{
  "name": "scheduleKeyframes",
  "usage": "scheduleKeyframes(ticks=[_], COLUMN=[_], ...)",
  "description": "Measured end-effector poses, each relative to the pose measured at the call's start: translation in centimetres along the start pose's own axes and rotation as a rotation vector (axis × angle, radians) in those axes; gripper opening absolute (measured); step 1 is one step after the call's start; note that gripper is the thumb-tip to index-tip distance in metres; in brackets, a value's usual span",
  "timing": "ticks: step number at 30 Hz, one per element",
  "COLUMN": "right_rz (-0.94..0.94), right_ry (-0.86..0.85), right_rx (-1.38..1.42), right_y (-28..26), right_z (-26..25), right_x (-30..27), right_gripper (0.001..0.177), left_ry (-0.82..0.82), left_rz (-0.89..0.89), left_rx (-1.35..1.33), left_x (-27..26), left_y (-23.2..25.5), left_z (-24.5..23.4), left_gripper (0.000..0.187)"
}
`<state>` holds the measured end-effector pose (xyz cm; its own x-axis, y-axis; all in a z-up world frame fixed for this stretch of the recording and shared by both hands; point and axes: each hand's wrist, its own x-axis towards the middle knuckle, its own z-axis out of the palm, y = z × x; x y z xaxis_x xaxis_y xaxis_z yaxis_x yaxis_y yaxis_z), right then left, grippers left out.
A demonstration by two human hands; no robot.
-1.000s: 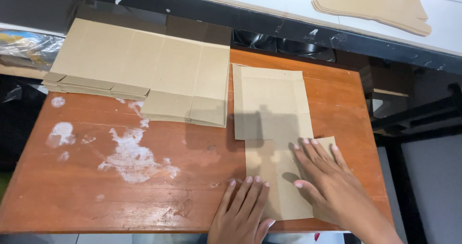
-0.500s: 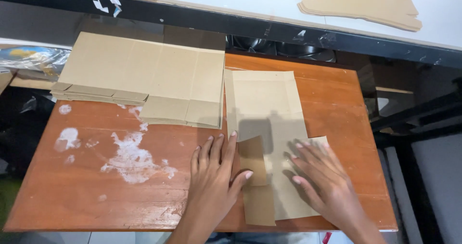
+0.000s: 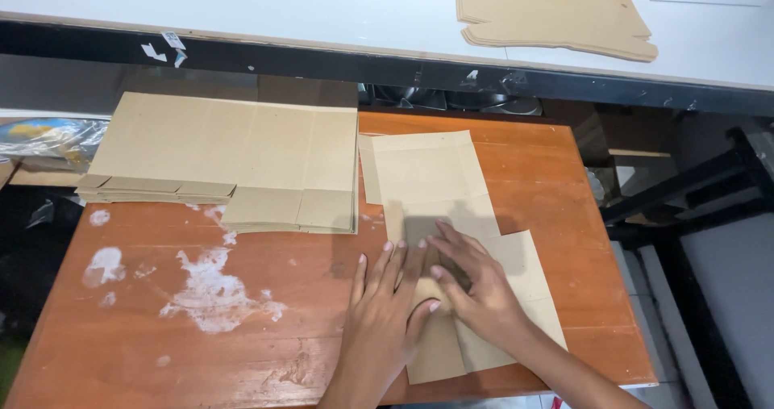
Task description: Folding and assembling a cardboard box from a flat template on a table.
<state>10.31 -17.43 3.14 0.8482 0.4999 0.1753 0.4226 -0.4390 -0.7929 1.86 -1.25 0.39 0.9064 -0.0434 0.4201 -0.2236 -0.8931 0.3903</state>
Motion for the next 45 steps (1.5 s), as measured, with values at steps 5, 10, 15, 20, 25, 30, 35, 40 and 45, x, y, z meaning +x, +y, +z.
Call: scheduleKeyframes(ticks=[5, 10, 15, 20, 25, 30, 35, 40, 45], right_rz=[-0.227, -0.273, -0.309, -0.455, -0.42, -0.361, -0.309, -0.47, -0.472], right_ry=[-0.147, -0.547, -0.412, -0.353, -0.363, -0.244, -0.408, -0.014, -0.057], right_rx=[-0.145, -0.263, -0.535, -0.631, -0.751, -0.71, -0.611, -0.824, -0.762], right_y=[-2.4, -1.3, 1.2, 1.1, 2.4, 0.9, -0.9, 0.7, 1.0], right_z=[-2.5, -0.7, 1.3, 1.7, 2.6, 3.6, 1.3, 3.9, 3.4], right_x=[3.6, 6.3, 7.6, 5.7, 5.4, 6.6, 4.9, 4.7, 5.5], right_gripper=[0.051, 0.071, 0.084, 0.067, 0.074, 0.083, 0.076, 0.073, 0.06], left_ry=[0.035, 0.054, 0.017, 0.049, 0.06, 0.006, 0.083, 0.022, 0.073], left_rz=[-0.005, 0.019, 0.0, 0.005, -0.016, -0.027, 0.036, 0.072, 0.056], left_rx=[0.062, 0.057, 0.095, 0.018, -0.042, 0.048, 0.039, 0.075, 0.174], left_x=[-0.6, -0.6, -0.5, -0.8, -0.8, -1.0, -1.1, -1.4, -1.6], left_y=[0.2, 0.0, 0.0, -0.2, -0.4, -0.2, -0.4, -0.4, -0.1], left_z=[1.2, 1.2, 1.4, 2.1, 2.6, 2.8, 2.2, 2.5, 2.1], left_gripper=[0.062, 0.058, 0.065, 0.057, 0.057, 0.064, 0.053, 0.063, 0.056])
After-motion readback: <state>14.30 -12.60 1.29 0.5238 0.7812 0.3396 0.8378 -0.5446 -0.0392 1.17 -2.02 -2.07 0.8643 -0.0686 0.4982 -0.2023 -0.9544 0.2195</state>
